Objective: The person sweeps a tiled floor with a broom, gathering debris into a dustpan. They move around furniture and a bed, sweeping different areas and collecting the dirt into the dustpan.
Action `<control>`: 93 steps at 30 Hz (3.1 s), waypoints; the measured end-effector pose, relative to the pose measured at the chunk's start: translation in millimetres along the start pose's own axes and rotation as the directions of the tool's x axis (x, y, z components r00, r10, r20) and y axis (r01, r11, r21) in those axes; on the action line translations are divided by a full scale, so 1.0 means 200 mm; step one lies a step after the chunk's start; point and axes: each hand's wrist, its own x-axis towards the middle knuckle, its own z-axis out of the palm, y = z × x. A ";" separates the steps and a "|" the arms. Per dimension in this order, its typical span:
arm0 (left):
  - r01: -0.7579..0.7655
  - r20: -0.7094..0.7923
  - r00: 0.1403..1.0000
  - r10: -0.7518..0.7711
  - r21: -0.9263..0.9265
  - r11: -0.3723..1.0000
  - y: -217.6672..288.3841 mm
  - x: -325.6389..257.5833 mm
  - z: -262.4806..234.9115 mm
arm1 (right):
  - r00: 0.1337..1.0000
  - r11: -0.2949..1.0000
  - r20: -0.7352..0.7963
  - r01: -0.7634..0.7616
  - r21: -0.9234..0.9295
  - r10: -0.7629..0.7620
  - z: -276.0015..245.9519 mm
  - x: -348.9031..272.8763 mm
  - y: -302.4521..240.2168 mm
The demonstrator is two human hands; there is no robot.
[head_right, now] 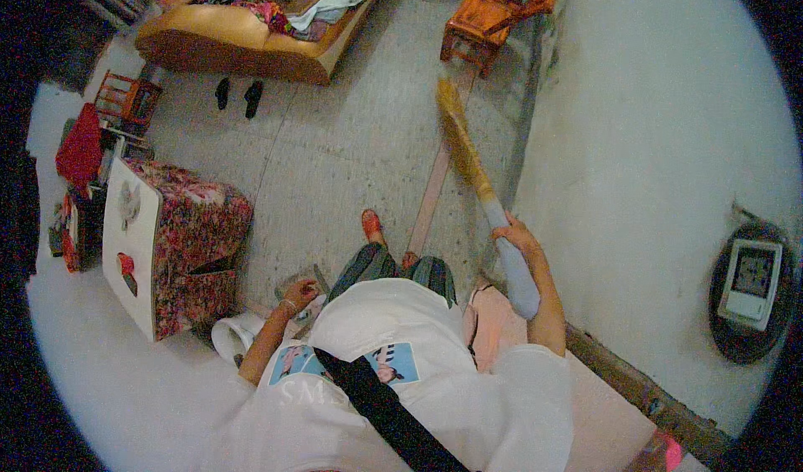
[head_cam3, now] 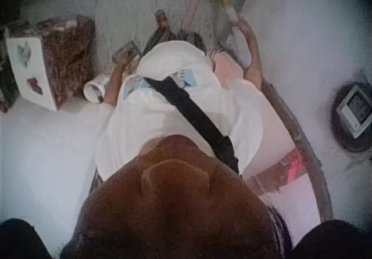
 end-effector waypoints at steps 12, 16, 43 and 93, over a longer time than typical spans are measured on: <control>-0.181 0.050 0.983 0.177 0.098 0.979 0.58 0.76 -0.65 | 0.982 0.993 -0.147 -0.116 0.028 0.119 -0.03 0.69 -0.46; -0.305 -0.006 0.952 0.306 0.074 0.950 0.60 0.91 -0.83 | 0.975 0.985 -0.147 -0.171 -0.017 0.166 0.24 0.73 -0.76; -0.177 0.013 0.984 0.176 0.076 0.981 0.80 1.28 -0.99 | 0.982 1.000 0.189 -0.006 0.008 0.004 0.13 1.14 -1.63; 0.177 -0.339 0.832 -0.439 -0.589 0.789 2.15 1.47 0.55 | 0.673 0.154 0.720 0.704 -0.694 0.168 -0.87 1.92 -2.50</control>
